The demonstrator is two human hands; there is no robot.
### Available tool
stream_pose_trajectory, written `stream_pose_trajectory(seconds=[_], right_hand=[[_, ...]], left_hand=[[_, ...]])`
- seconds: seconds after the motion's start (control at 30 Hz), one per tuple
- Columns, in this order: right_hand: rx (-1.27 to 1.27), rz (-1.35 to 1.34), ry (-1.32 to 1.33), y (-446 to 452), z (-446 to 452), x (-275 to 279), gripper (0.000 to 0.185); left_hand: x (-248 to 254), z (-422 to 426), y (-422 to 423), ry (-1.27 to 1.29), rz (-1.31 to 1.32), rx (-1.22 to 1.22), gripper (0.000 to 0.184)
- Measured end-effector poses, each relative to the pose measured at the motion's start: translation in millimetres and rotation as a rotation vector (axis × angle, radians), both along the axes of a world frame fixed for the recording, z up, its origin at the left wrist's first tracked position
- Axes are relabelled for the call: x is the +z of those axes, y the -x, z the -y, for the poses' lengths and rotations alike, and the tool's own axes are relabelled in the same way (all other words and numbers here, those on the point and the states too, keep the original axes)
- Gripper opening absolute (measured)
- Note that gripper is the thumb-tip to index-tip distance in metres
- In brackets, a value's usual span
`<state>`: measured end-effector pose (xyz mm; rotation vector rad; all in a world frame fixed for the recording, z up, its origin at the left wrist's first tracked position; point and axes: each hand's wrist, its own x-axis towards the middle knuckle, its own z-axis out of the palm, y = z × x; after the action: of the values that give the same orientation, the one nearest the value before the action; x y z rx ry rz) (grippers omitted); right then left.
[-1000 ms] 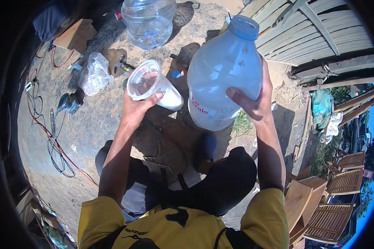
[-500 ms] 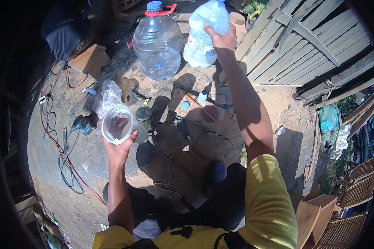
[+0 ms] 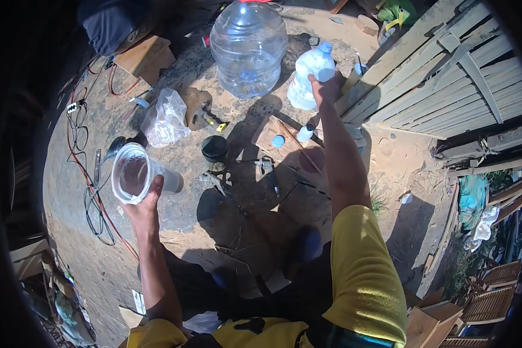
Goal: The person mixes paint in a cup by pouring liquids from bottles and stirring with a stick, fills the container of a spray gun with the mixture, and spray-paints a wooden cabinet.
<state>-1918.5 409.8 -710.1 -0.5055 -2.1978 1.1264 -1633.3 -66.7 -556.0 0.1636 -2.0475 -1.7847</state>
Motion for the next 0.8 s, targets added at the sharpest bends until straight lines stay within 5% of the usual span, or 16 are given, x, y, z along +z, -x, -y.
stream_pose_trajectory(seconds=[0.23, 0.3, 0.33, 0.4, 0.43, 0.53, 0.63, 0.8], right_hand=[[0.026, 0.305, 0.012, -23, -2, 30, 0.104], [0.029, 0.464, -0.004, -39, -14, 43, 0.087], [-0.029, 0.39, -0.169, -59, -8, 49, 0.062], [0.121, -0.011, -0.381, -119, 43, 76, 0.043], [0.411, -0.028, -0.272, -141, 68, 80, 0.029], [0.862, 0.274, -0.819, -161, 95, 28, 0.034], [0.835, 0.621, -0.976, -162, 117, 3, 0.035], [0.881, 0.637, -0.933, -153, 112, -40, 0.033]], left_hand=[[-2, -6, 18, 0.054, 0.014, 0.021, 0.078], [-4, -5, 23, 0.053, 0.025, 0.006, 0.076], [-7, -5, 24, 0.036, 0.03, -0.008, 0.076], [-13, -5, 28, -0.03, 0.02, 0.014, 0.076], [-15, -4, 30, -0.037, 0.019, 0.014, 0.076], [-21, 0, 35, 0.002, 0.018, -0.041, 0.076], [-24, 3, 41, 0.08, 0.008, -0.061, 0.076], [-33, 10, 43, 0.082, 0.014, -0.068, 0.078]])
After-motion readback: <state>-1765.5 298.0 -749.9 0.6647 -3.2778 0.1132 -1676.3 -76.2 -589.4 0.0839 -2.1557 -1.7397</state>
